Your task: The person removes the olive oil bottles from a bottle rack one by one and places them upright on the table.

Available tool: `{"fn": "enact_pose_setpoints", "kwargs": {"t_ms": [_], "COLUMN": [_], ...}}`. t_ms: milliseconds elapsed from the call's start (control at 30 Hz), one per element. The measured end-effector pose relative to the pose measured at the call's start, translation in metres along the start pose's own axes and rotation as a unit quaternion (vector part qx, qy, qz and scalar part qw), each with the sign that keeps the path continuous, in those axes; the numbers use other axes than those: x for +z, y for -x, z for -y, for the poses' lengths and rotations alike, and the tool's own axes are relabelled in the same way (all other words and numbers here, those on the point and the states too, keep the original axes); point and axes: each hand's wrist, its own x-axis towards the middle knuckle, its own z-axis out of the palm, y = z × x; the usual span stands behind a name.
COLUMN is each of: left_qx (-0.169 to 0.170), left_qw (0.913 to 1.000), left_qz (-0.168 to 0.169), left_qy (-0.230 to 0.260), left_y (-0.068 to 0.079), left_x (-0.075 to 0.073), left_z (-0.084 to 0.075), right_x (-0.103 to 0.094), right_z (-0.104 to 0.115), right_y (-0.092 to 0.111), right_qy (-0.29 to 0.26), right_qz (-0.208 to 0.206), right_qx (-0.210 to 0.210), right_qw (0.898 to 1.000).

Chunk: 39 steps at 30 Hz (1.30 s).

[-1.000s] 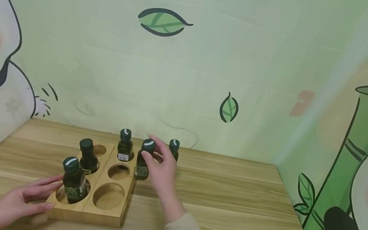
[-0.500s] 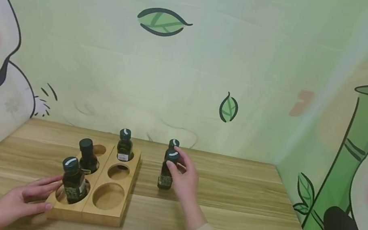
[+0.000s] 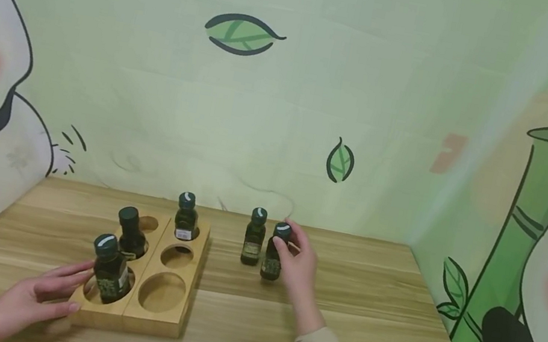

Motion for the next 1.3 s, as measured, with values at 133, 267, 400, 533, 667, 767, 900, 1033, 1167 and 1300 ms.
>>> {"fn": "enact_pose_setpoints", "kwargs": {"t_ms": [133, 267, 400, 533, 667, 767, 900, 1033, 1167, 1300], "left_qx": [-0.005, -0.009, -0.001, 0.006, 0.010, 0.015, 0.013, 0.019, 0.024, 0.020], "left_qw": [0.9999, 0.9999, 1.0000, 1.0000, 0.9999, 0.9997, 0.9998, 0.9997, 0.9997, 0.9998], "left_qz": [0.003, 0.003, 0.002, 0.002, 0.001, 0.001, -0.001, 0.000, -0.001, -0.001], "left_qy": [0.010, 0.011, 0.005, 0.002, 0.012, 0.018, 0.015, 0.013, 0.005, 0.005], "left_y": [-0.001, -0.001, 0.000, -0.001, 0.000, 0.001, 0.002, 0.001, 0.002, 0.002], "left_x": [0.001, 0.000, 0.000, 0.000, 0.000, 0.001, 0.001, 0.001, 0.001, 0.001], "left_z": [0.001, 0.001, 0.001, 0.002, 0.002, 0.001, 0.000, 0.001, 0.000, -0.001], "right_x": [-0.002, -0.003, -0.001, 0.000, 0.001, 0.001, 0.003, 0.005, 0.005, 0.006], "right_z": [-0.002, -0.005, -0.009, -0.012, -0.011, -0.012, -0.014, -0.017, -0.018, -0.020], "right_y": [-0.005, -0.011, -0.017, -0.022, -0.026, -0.028, -0.030, -0.031, -0.032, -0.032], "right_qy": [0.007, 0.011, 0.016, 0.023, 0.021, 0.019, 0.022, 0.020, 0.018, 0.018], "right_qz": [-0.004, -0.007, -0.011, -0.014, -0.011, -0.008, -0.006, -0.004, -0.004, -0.006], "right_qx": [0.013, 0.025, 0.028, 0.037, 0.048, 0.055, 0.061, 0.064, 0.066, 0.068], "right_qw": [1.000, 1.000, 0.999, 0.999, 0.999, 0.998, 0.998, 0.998, 0.998, 0.998]}}
